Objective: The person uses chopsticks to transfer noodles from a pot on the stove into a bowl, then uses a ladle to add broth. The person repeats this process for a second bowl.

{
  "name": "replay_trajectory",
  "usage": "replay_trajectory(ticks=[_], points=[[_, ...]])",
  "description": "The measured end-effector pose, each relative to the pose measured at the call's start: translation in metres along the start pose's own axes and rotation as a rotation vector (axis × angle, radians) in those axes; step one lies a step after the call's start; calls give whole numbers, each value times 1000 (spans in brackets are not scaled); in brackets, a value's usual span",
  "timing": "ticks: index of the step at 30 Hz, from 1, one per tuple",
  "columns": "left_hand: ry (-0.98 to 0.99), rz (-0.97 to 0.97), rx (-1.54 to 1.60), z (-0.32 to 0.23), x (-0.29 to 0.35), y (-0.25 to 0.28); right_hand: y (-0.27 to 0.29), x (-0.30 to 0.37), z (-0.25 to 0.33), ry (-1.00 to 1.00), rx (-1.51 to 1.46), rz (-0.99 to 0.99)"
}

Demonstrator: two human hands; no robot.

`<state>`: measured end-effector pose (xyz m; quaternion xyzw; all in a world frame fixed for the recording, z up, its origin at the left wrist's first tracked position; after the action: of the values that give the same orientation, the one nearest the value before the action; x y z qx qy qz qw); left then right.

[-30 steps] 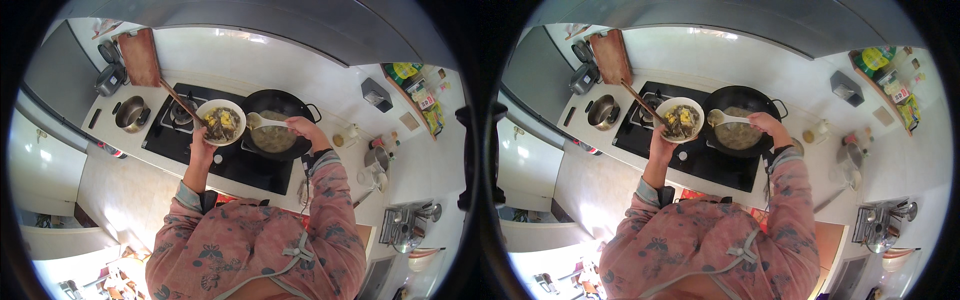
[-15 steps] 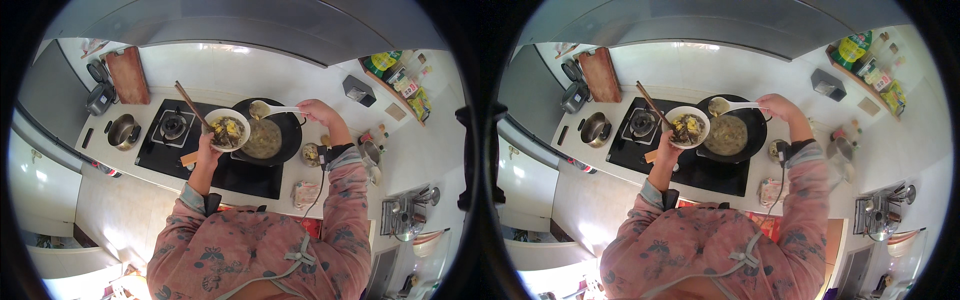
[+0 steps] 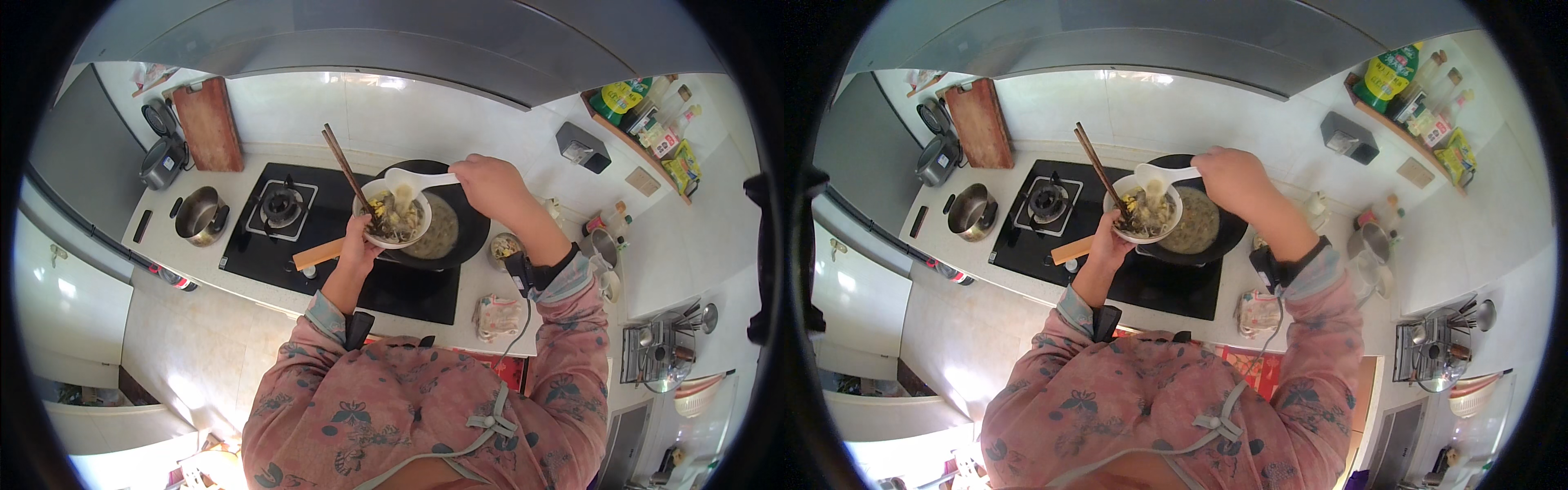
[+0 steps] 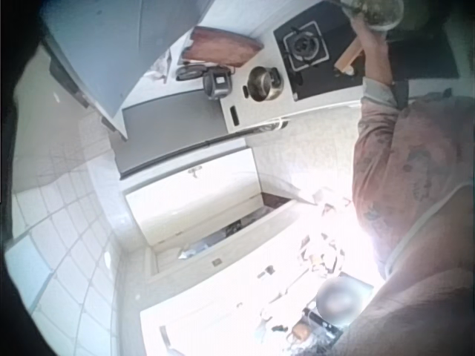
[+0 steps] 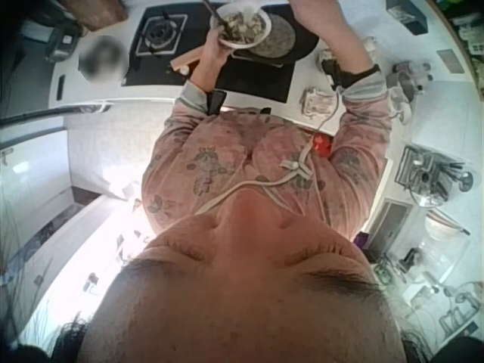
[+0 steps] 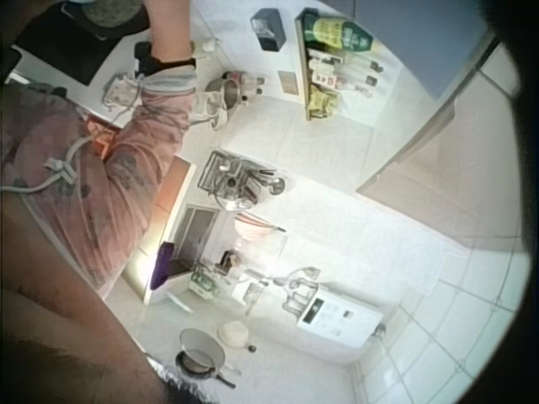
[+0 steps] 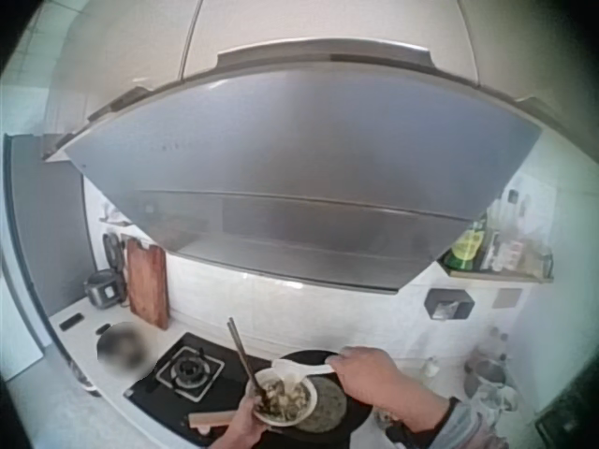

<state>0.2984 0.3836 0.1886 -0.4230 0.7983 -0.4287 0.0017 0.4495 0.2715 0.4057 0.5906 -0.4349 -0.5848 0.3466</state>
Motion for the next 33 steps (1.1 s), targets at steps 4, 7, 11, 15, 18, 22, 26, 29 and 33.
replay_trajectory(ticks=[4,7,11,15,18,22,26,29,33], points=[[-4,-13,10,1,2,3,19,7,27,218,91,-158],[-21,-11,55,0,2,9,12,9,13,160,53,-241],[-40,0,119,-6,1,24,-27,14,-57,-205,-129,-128],[-126,-7,134,-26,10,43,-105,43,-99,-386,43,85],[-221,-91,94,-46,21,55,-154,62,-107,-432,79,151],[-268,-35,108,-63,39,57,-189,70,-110,-539,70,252],[-254,-47,156,-67,47,63,-211,64,-100,-582,-47,347],[-283,-117,163,-68,51,71,-222,56,-82,-511,-108,277],[-287,-133,163,-67,56,75,-244,52,-60,-469,-203,376]])
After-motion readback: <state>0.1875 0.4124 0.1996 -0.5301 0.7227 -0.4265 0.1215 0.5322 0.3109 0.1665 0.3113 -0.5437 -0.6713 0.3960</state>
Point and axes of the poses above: each hand's wrist, its own x-axis away from the middle knuckle, its own y-axis out of the back of the hand, z = x × y, the point moved 5 cm from there along -x, towards the middle knuckle, and after that the axes turned 4 degrees about -z, right-handed, at the moved point
